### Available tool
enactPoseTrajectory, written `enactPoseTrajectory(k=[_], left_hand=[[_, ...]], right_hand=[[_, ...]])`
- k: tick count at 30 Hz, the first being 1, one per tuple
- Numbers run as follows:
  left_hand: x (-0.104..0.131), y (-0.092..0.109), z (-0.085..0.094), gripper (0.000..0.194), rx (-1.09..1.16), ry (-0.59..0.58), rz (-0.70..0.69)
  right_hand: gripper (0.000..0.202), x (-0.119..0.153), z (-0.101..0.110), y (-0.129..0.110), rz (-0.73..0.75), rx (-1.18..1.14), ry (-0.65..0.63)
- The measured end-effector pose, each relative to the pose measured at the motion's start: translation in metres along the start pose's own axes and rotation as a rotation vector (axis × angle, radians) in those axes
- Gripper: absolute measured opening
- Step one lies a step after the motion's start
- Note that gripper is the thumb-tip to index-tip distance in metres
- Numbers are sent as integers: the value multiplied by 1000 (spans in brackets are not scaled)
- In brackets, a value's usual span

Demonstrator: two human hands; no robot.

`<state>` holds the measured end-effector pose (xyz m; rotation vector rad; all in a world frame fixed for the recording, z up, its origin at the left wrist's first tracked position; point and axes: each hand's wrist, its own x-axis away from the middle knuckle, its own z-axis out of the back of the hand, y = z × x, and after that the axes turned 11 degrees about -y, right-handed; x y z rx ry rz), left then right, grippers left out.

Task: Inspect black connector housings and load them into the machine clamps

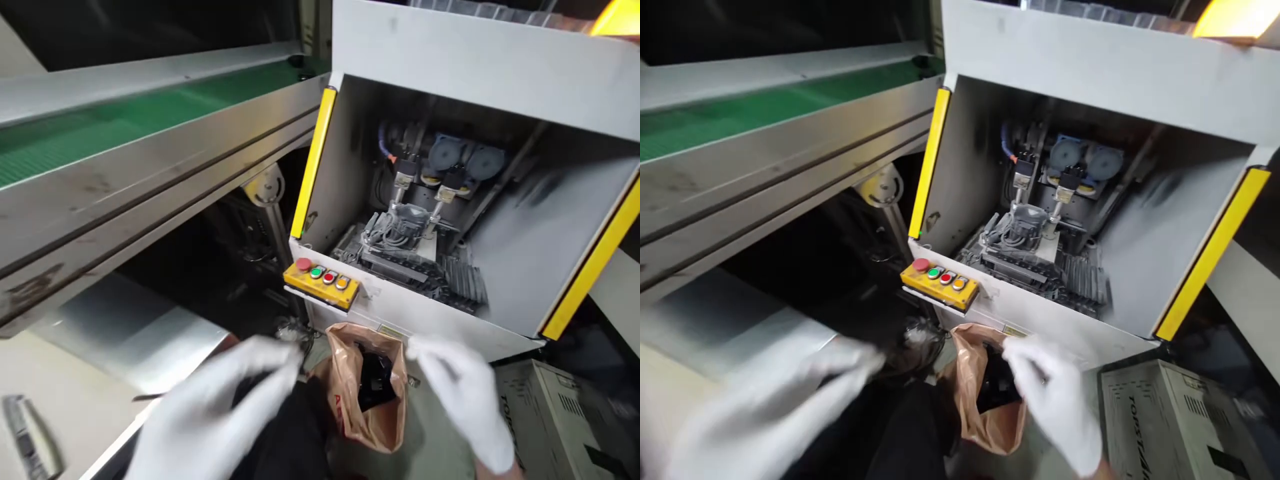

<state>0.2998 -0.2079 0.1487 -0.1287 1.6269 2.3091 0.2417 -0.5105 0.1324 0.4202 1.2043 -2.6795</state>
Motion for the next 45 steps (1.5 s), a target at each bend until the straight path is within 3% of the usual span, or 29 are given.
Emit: enactPoseTrajectory(k=[3, 5, 7, 9, 13, 16, 20, 32, 36, 45], left_hand=[[-124, 32, -35, 27, 150, 18, -4], [-213, 41, -64, 40, 308, -29, -56], [-289, 44, -94, 49, 392, -168, -46], [-345, 46, -123, 55, 426, -288, -49], [-408, 49, -168, 50, 481, -487, -77], [-434, 47, -190, 44, 539, -593, -74], [-450, 41, -200, 40, 601, -657, -85], [-447, 45, -205, 24, 686, -599, -147], [-449, 46, -203, 23, 668, -639, -161], [-456, 75, -195, 24, 777, -501, -255]], right_hand=[[20, -66, 64, 47, -120, -60, 449], [30, -128, 95, 83, -86, -218, 606], [37, -193, 116, 111, -96, -366, 572], [47, -249, 129, 127, -94, -443, 457], [49, -322, 133, 135, -67, -585, 190], [45, -343, 127, 138, -58, -664, 114], [35, -350, 120, 144, -9, -716, 156], [26, -348, 117, 138, 8, -691, 241], [27, -349, 120, 136, -10, -684, 213], [24, -350, 119, 134, 9, -664, 261]])
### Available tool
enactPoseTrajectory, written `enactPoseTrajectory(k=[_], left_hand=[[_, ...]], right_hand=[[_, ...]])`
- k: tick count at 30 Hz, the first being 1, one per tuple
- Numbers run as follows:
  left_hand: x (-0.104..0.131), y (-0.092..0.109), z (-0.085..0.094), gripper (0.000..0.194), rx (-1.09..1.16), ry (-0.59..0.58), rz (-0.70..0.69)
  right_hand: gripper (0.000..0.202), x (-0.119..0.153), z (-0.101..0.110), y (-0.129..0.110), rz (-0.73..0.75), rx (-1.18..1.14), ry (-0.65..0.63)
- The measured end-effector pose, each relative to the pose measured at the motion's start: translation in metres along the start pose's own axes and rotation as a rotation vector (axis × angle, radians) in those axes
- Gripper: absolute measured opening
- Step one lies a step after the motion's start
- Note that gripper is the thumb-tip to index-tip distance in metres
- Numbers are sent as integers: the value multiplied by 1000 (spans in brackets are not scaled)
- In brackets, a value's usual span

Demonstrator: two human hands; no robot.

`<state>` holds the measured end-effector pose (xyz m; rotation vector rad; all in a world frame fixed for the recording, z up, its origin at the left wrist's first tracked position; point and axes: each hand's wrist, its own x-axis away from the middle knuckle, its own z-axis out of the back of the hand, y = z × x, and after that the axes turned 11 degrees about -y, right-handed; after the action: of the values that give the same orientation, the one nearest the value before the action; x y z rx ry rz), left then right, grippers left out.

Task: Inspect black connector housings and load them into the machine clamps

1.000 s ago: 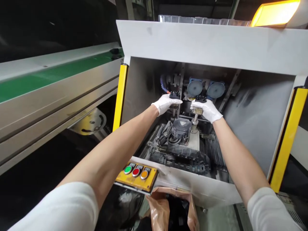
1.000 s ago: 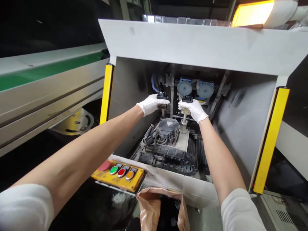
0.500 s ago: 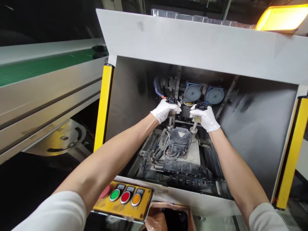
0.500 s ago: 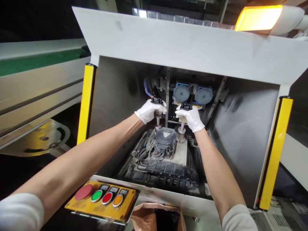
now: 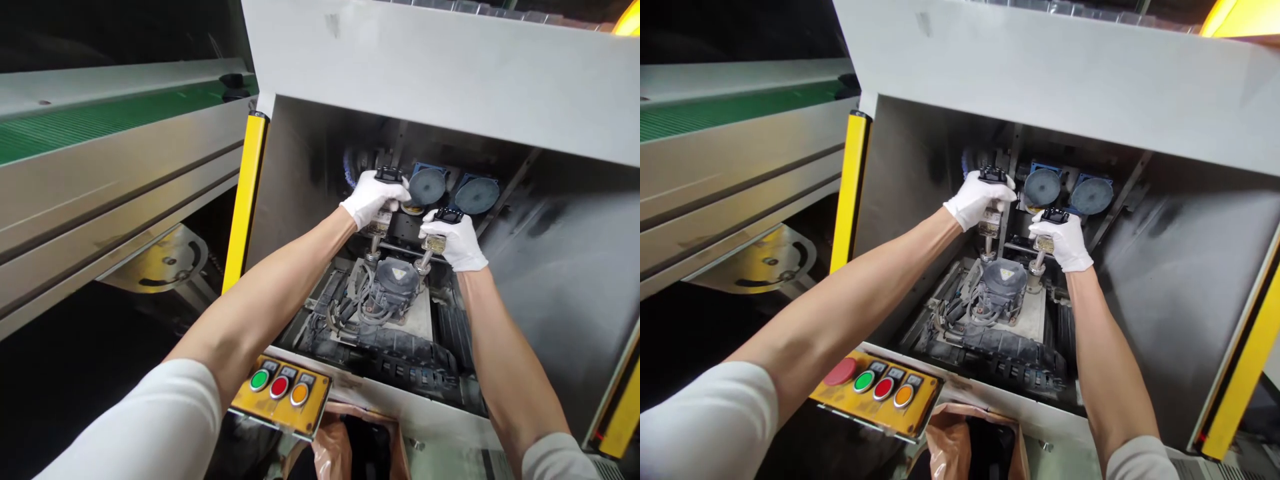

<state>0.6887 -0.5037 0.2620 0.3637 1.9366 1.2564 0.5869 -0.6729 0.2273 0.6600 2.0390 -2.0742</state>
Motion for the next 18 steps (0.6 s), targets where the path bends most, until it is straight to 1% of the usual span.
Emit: enactPoseTrajectory(k=[4, 6, 8, 10, 12, 13, 15, 16, 18], left_hand=[[11, -7, 3, 30, 142, 111, -31], [25, -9, 8, 31, 132, 164, -85], [48, -4, 15, 32, 72, 220, -142], [81, 7, 20, 33, -10, 262, -130], [122, 23, 21, 35, -43, 283, -31], [143, 32, 20, 35, -24, 281, 32], [184, 50, 15, 32, 88, 257, 158], [203, 60, 11, 30, 163, 237, 218], [241, 78, 1, 28, 282, 214, 338]], right_hand=[[21, -1, 1, -3, 25, 13, 27], [22, -2, 2, -6, 11, 24, 2], [23, -1, 2, -7, -20, 51, -40], [23, 0, 1, -6, -19, 58, -36], [23, 2, -1, -4, 15, 38, 22], [23, 1, -2, -4, 26, 28, 46], [24, -5, -3, -10, 7, 27, 46], [24, -11, -3, -17, -8, 30, 32], [23, -24, -3, -36, 11, 90, -4]])
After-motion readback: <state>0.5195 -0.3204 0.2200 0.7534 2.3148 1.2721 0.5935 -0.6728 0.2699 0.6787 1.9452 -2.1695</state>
